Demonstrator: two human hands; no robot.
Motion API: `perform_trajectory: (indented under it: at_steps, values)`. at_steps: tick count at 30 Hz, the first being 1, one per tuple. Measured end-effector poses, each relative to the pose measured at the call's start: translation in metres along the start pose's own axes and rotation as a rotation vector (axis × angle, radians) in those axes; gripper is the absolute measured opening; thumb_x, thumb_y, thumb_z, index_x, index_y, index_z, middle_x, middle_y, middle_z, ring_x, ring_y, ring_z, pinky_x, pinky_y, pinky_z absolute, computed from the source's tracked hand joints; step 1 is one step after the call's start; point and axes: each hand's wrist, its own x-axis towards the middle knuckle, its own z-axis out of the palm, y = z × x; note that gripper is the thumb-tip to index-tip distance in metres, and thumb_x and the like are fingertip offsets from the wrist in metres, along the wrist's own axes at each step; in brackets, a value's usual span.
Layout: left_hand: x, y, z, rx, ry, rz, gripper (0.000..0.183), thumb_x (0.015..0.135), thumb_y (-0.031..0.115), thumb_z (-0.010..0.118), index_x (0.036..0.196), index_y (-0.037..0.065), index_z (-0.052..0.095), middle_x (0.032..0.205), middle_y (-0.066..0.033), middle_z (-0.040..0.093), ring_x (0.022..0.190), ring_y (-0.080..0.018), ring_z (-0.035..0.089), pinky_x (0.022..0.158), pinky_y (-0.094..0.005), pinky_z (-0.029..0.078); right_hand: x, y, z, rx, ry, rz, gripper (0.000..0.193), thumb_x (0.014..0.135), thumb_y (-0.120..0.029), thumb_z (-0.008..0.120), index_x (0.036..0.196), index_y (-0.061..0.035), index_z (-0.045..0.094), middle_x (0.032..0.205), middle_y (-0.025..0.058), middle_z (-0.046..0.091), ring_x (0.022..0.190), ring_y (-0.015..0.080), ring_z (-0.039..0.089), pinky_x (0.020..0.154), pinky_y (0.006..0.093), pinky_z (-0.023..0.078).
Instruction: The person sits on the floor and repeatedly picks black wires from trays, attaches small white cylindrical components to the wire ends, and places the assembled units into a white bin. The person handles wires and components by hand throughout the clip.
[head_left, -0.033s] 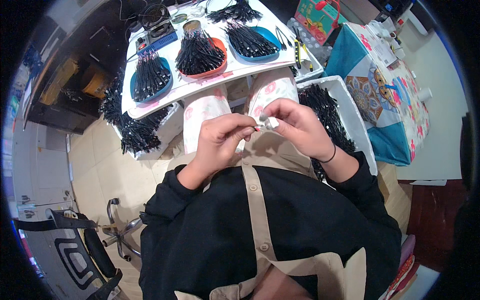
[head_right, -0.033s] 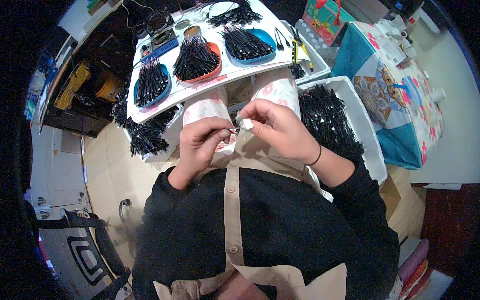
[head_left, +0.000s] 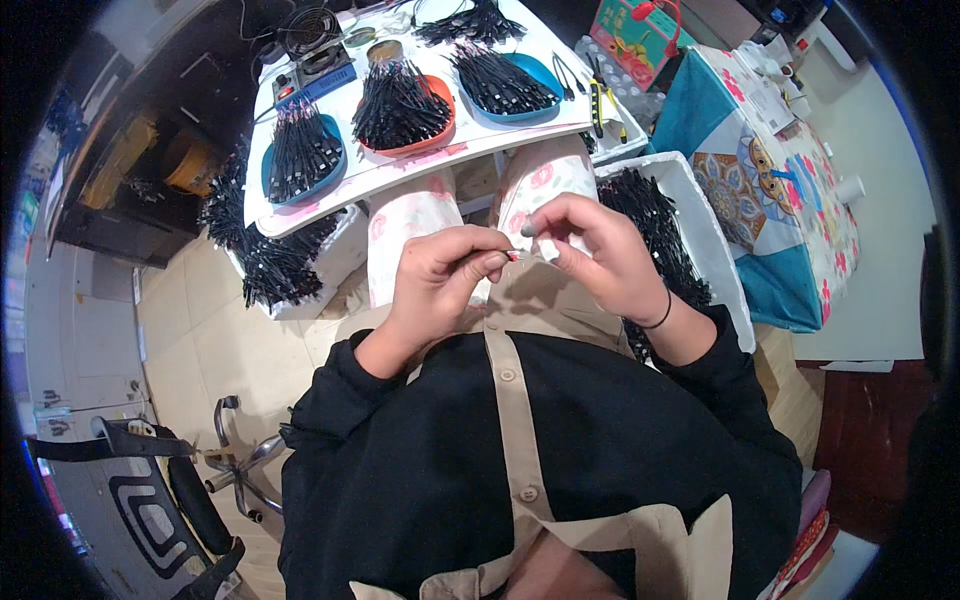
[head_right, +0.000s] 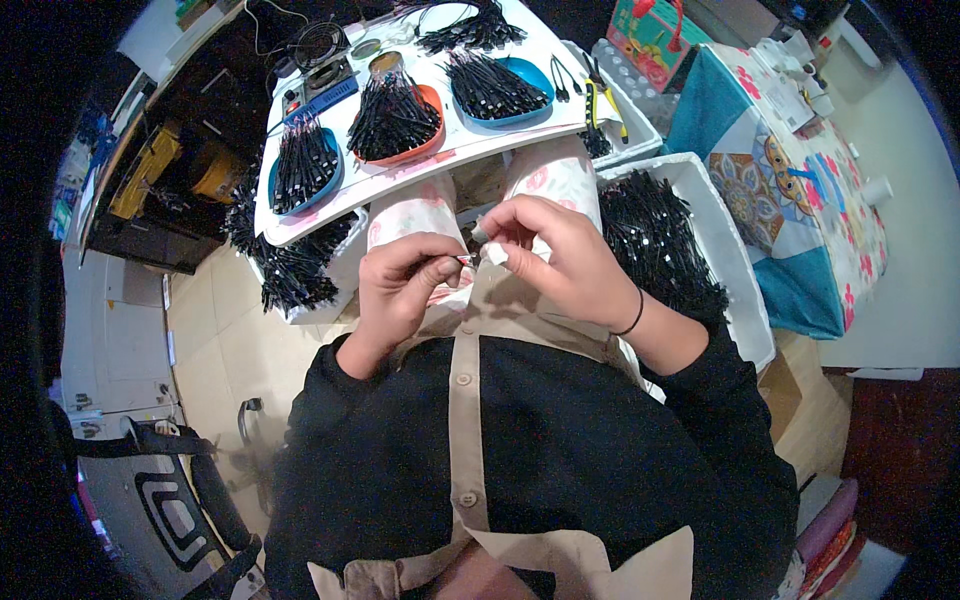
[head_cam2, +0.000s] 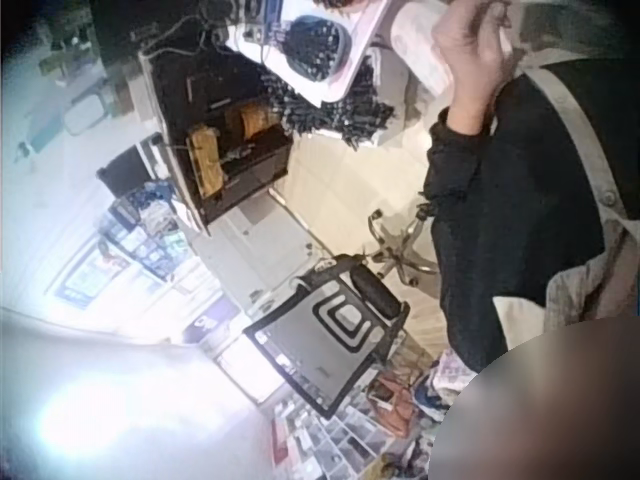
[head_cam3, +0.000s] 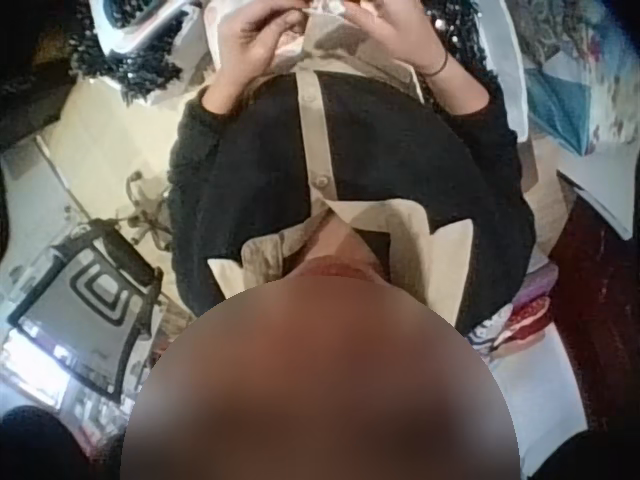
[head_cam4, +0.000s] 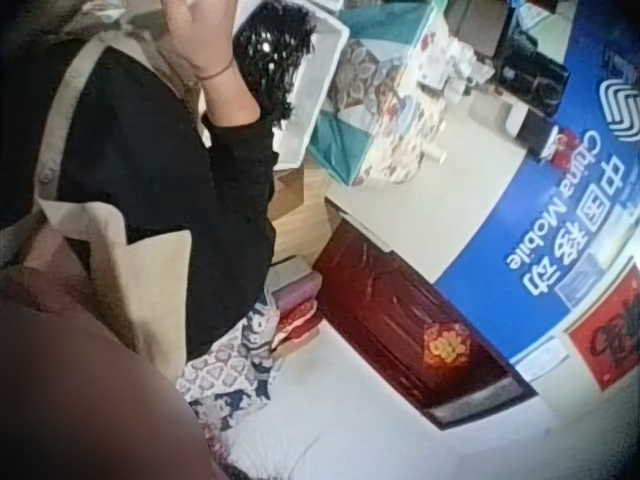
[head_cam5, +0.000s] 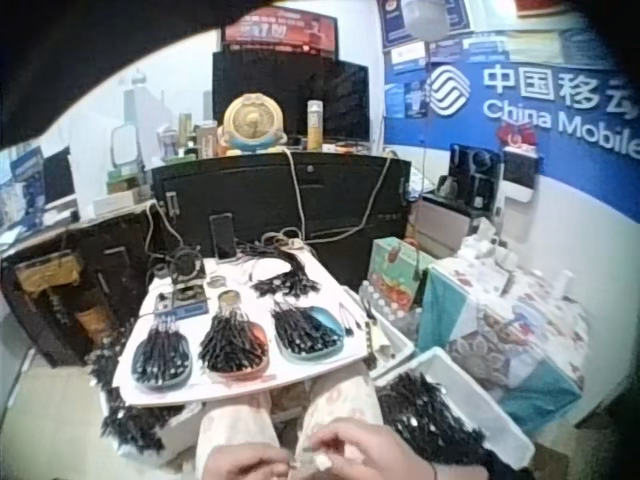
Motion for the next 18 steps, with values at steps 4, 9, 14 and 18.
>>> perform_trajectory:
  at_steps: [4, 9, 14, 18]
  values:
    - [-0.003, -0.005, 0.0, -0.318, -0.015, -0.122, 0.01, 0.09, 0.002, 0.059, 0.095, -0.005, 0.064, 0.078, -0.0052, 0.064, 0.067, -0.0078, 0.056, 0.062, -0.0214, 0.046, 0.008, -0.01, 0.0, -0.536, 0.038, -0.467, 0.024, 0.072, 0.001, 0.068, 0.094, -0.0032, 0.061, 0.088, 0.0108, 0.06, 0.081, 0.03, 0.058, 0.074, 0.0364, 0.047]
    - [-0.001, -0.007, 0.003, -0.289, -0.059, -0.125, 0.011, 0.089, 0.002, 0.059, 0.096, -0.004, 0.064, 0.078, -0.0035, 0.064, 0.068, -0.0082, 0.057, 0.061, -0.0222, 0.046, 0.009, -0.006, -0.002, -0.618, -0.041, -0.464, 0.019, 0.077, -0.002, 0.067, 0.094, -0.0017, 0.059, 0.085, 0.0075, 0.061, 0.075, 0.0231, 0.059, 0.069, 0.0317, 0.046]
    - [-0.003, -0.003, -0.001, 0.266, -0.103, 0.18, 0.01, 0.088, -0.001, 0.059, 0.095, -0.005, 0.065, 0.08, -0.0052, 0.065, 0.067, -0.0095, 0.058, 0.06, -0.0231, 0.046, -0.004, -0.001, 0.002, 0.7, -0.206, 0.503, 0.017, 0.093, -0.012, 0.056, 0.102, 0.0016, 0.059, 0.085, -0.0005, 0.059, 0.075, 0.0044, 0.054, 0.066, 0.0203, 0.044]
    - [-0.008, -0.001, -0.001, -0.343, -0.084, -0.141, 0.01, 0.088, 0.001, 0.06, 0.095, -0.005, 0.064, 0.078, -0.0071, 0.063, 0.065, -0.0099, 0.056, 0.058, -0.0236, 0.044, -0.006, -0.004, 0.001, 0.353, -0.134, 0.265, 0.018, 0.09, -0.01, 0.059, 0.104, 0.001, 0.06, 0.087, 0.0027, 0.061, 0.077, 0.0083, 0.056, 0.07, 0.023, 0.046]
